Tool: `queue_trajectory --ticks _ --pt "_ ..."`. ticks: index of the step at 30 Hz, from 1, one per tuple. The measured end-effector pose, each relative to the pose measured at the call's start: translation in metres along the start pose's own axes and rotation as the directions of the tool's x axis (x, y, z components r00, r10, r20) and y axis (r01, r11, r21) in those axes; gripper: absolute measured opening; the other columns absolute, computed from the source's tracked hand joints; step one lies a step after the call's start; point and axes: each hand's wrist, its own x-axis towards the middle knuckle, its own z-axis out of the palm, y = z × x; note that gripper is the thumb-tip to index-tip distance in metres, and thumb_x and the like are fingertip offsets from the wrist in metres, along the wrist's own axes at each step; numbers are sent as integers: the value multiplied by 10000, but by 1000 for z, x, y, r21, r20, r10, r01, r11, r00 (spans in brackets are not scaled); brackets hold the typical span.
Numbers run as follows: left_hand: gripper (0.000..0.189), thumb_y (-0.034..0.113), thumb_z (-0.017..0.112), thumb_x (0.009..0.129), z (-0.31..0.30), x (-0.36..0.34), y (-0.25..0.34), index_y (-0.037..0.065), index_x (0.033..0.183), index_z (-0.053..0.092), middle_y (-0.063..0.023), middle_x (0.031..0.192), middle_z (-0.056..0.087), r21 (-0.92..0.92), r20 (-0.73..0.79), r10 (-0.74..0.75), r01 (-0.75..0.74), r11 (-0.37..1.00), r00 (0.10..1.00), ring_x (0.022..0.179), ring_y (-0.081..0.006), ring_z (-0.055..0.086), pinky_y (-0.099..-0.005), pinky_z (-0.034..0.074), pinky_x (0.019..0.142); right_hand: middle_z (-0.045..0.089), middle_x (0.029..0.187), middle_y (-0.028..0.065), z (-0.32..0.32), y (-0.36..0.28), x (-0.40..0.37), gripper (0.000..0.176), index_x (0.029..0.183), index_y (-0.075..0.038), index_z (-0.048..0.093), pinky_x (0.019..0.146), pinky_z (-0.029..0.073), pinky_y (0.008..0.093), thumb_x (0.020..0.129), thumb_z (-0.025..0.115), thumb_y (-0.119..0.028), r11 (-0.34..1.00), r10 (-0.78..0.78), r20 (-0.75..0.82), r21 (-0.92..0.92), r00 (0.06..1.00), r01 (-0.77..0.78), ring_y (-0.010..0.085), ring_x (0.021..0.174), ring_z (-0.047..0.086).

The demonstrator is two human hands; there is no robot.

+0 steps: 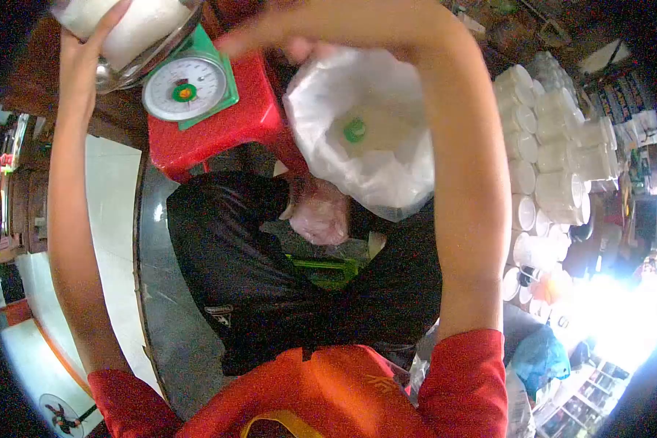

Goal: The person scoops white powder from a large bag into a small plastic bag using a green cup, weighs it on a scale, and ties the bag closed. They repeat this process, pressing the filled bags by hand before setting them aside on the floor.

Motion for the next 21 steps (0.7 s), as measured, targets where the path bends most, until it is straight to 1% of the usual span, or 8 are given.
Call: queue_trajectory --ticks 3,5,6,9,13,15,18,21 --pt "809 263 819 883 1 -1 13 12 1513 378 -173 1356 601 35 59 -67 65 997 996 1255 -277 607 -383 518 1030 760 1037 95 28 80 7 381 1162 -45 726 817 589 324 934 727 -350 925 253 481 134 840 -356 183 903 724" --pt "289 295 663 993 -17 26 -38 64 1133 765 -112 1254 690 146 -68 -35 45 988 997 1158 -193 644 -375 465 1059 755 996 94 71 150 30 432 974 -15 748 777 597 332 923 700 -441 872 367 606 41 706 -488 175 888 712" --pt "333 298 666 996 -20 27 -42 60 1217 739 -116 1337 645 184 -66 -58 70 981 996 1214 -185 612 -372 435 1096 761 1003 107 101 206 47 344 1044 -32 750 778 600 344 928 694 -351 828 503 613 -140 609 -542 197 881 723" --pt "449 210 554 1045 -35 28 -40 86 1476 583 -116 1495 555 348 -6 -175 166 923 985 1303 -207 576 -375 416 1131 769 1011 123 139 260 59 281 1131 -72 754 770 598 381 935 648 -243 620 785 331 -401 524 -675 257 860 739" --pt "459 211 489 1065 -114 28 -76 106 1507 551 -102 1547 516 636 182 -45 -83 768 982 1471 -231 414 -387 306 1223 759 1148 121 214 468 101 344 1188 -104 748 845 578 414 928 632 -299 563 804 316 -131 504 -816 288 1000 736" --pt "943 478 744 922 -56 36 -37 170 1636 211 -182 1611 338 106 297 18 -52 993 955 1463 -436 356 -624 282 1223 714 1293 120 217 446 99 400 1231 -114 737 945 544 431 930 603 -340 475 841 -158 -243 517 -846 299 1170 690" --pt "730 494 664 973 -12 16 -21 71 1519 426 -168 1526 427 207 294 101 -167 964 950 1434 -359 417 -522 409 1176 659 1395 116 229 467 111 429 1260 -122 729 1028 506 452 919 598 -347 412 901 -92 -130 425 -902 320 1289 624" --pt "688 470 655 985 -36 32 -23 57 1495 450 -166 1493 458 77 48 -20 17 997 999 1397 -341 453 -506 417 1167 648 1406 131 256 502 111 455 1281 -124 715 1039 503 467 893 616 -340 469 869 -114 -120 481 -875 338 1294 616"
